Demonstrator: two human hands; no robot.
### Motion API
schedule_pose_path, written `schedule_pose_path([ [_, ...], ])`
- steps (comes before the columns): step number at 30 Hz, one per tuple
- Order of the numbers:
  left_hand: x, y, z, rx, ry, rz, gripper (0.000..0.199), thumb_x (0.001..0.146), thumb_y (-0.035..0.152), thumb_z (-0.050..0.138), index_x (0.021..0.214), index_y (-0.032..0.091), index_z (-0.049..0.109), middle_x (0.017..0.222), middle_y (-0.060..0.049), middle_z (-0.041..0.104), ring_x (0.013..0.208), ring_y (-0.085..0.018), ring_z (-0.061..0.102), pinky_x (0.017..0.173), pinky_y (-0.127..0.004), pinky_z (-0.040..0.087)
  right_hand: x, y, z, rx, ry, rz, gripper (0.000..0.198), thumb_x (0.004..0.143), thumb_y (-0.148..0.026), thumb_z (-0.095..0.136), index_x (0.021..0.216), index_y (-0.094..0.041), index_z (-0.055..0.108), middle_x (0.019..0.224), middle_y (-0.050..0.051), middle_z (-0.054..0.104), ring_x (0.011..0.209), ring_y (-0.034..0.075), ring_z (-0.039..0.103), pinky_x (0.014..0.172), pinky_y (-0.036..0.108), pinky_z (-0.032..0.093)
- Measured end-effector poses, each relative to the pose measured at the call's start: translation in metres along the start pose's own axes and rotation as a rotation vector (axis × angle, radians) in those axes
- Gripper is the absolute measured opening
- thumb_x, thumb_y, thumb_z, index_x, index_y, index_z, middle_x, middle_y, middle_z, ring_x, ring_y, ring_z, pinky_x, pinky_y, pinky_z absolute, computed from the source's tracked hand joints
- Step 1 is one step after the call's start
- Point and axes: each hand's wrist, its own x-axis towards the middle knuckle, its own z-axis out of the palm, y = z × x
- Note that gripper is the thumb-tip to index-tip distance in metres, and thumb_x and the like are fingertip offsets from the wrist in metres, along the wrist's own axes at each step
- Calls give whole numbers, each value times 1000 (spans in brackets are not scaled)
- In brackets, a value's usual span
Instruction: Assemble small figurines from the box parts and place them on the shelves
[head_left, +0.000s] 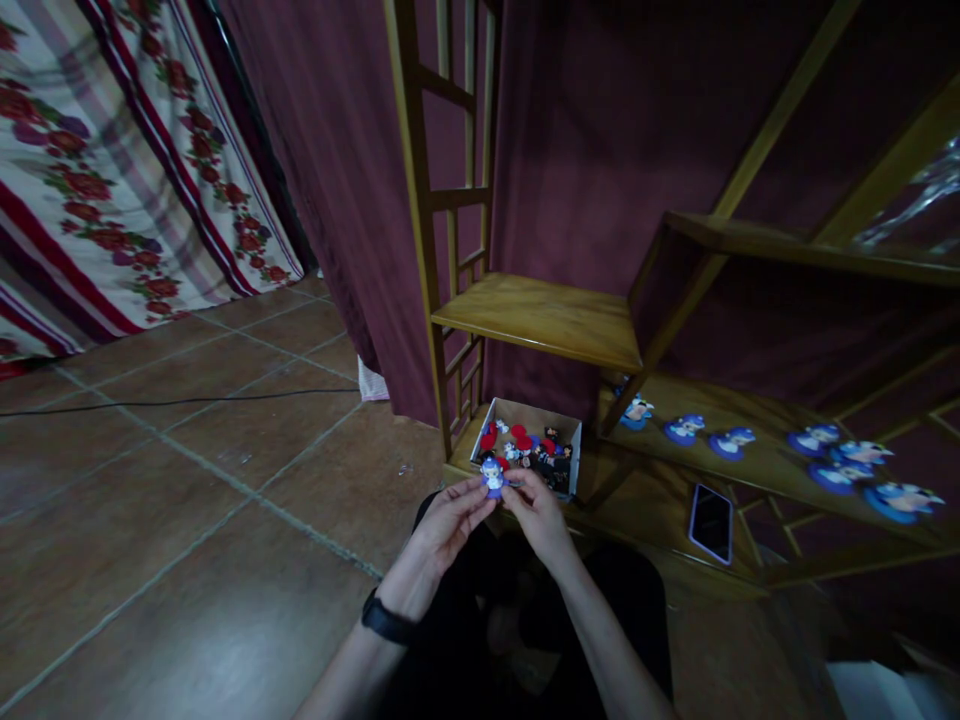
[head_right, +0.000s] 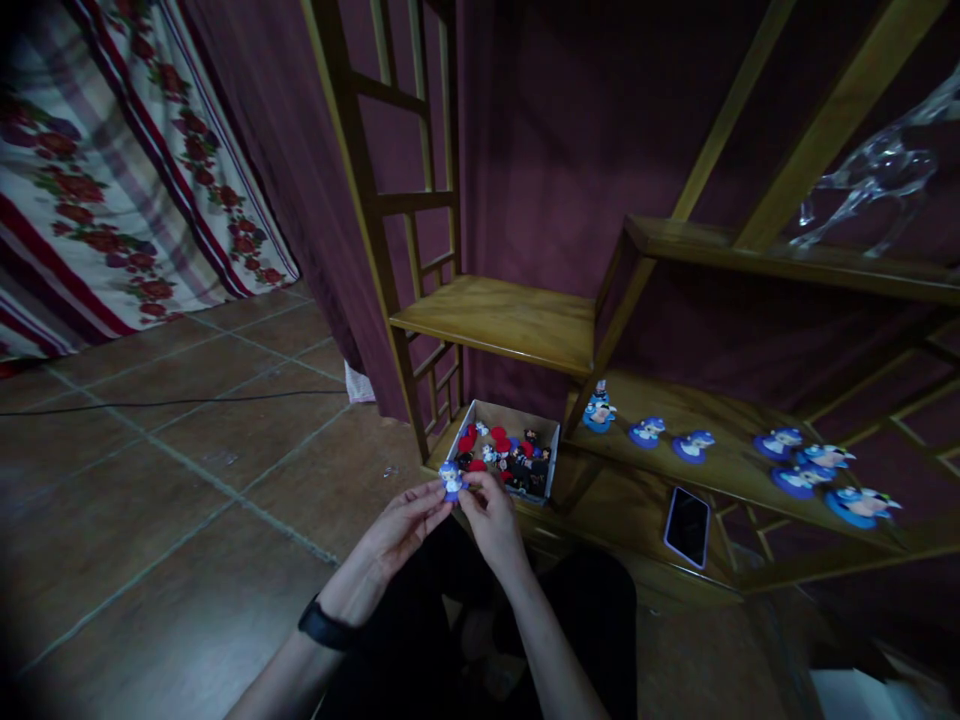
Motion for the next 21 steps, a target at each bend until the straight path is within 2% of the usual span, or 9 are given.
schedule_pose_path([
  [5,1,-3,-1,-29,39,3,19,68,0,63,86,8,66,75,-7,69,64,-10,64,68,-19,54,-3,-3,-1,-114,19,-84,15,77,-28,55,90,-22,59,88,2,63,79,17,62,74,30,49],
  [10,4,-5,-2,2,35,-23,21,68,-2,64,87,7,66,79,-9,69,64,-10,65,66,-18,54,-2,-2,-2,-151,48,-139,13,77,-28,55,88,-22,59,88,3,62,79,17,62,73,29,50],
  [17,15,-9,4,-79,57,-20,13,70,0,62,81,7,65,69,-6,68,59,-10,64,63,-19,55,4,4,-7,-122,46,-78,17,76,-30,56,90,-21,62,90,3,66,79,17,63,76,31,49],
  [21,18,-11,2,-99,26,-43,14,70,1,63,82,8,64,71,-7,68,61,-10,65,64,-20,55,6,4,-11,-75,62,-39,26,78,-32,54,101,-22,60,99,5,66,89,19,61,81,34,49],
])
